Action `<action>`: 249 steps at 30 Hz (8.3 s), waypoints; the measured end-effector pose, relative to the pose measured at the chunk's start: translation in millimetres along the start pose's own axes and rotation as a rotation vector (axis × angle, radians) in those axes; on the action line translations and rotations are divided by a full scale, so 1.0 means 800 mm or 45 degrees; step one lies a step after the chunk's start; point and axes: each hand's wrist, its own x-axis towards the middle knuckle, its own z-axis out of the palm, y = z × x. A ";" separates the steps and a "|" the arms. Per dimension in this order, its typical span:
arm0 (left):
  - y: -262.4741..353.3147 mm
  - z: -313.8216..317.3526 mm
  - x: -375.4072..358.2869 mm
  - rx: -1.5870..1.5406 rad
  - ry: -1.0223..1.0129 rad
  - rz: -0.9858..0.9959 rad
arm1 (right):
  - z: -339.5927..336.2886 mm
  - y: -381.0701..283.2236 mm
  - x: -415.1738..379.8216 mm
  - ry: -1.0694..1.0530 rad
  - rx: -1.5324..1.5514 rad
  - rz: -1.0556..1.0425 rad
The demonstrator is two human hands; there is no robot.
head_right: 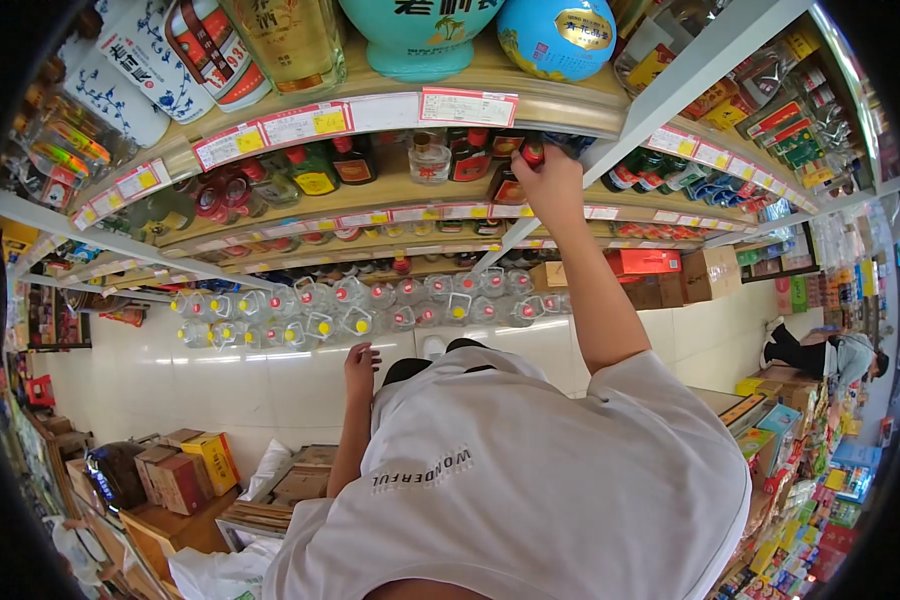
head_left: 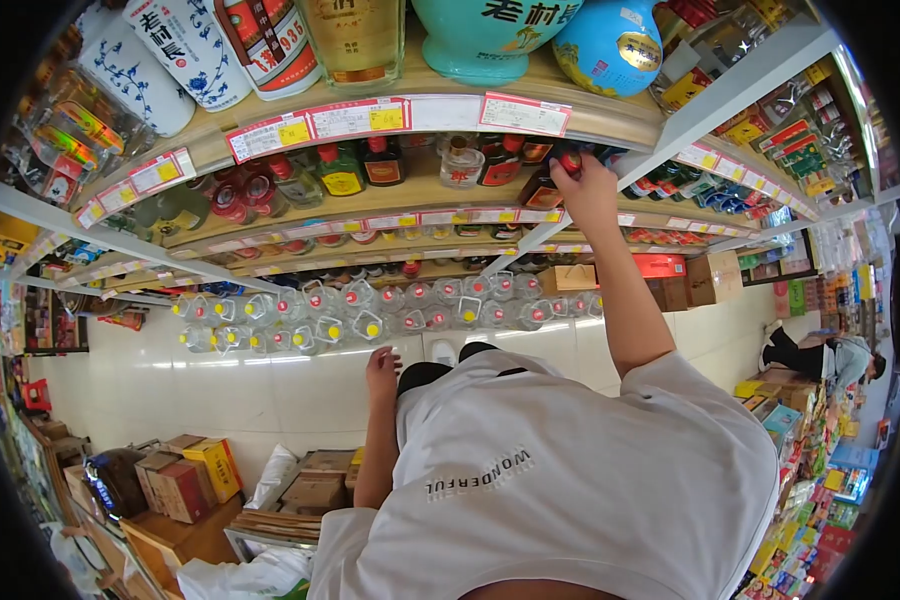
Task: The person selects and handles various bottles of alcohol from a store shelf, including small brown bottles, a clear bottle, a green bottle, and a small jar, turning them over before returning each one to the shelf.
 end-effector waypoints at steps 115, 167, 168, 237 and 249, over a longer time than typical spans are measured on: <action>0.326 0.136 -0.097 -0.845 -0.754 0.019 | 0.094 -0.063 -0.020 -0.316 0.341 -0.231; 0.321 0.119 -0.110 -0.792 -0.768 0.108 | 0.033 0.035 0.010 -0.114 -0.017 0.062; 0.320 0.120 -0.110 -0.793 -0.776 0.105 | 0.026 0.035 -0.002 -0.080 0.033 0.050; 0.336 0.133 -0.158 -0.876 -0.972 -0.478 | 0.021 0.092 0.016 0.915 0.367 0.010; 0.360 0.128 -0.143 -0.900 -0.789 -0.299 | 0.017 0.088 0.014 0.898 0.402 0.037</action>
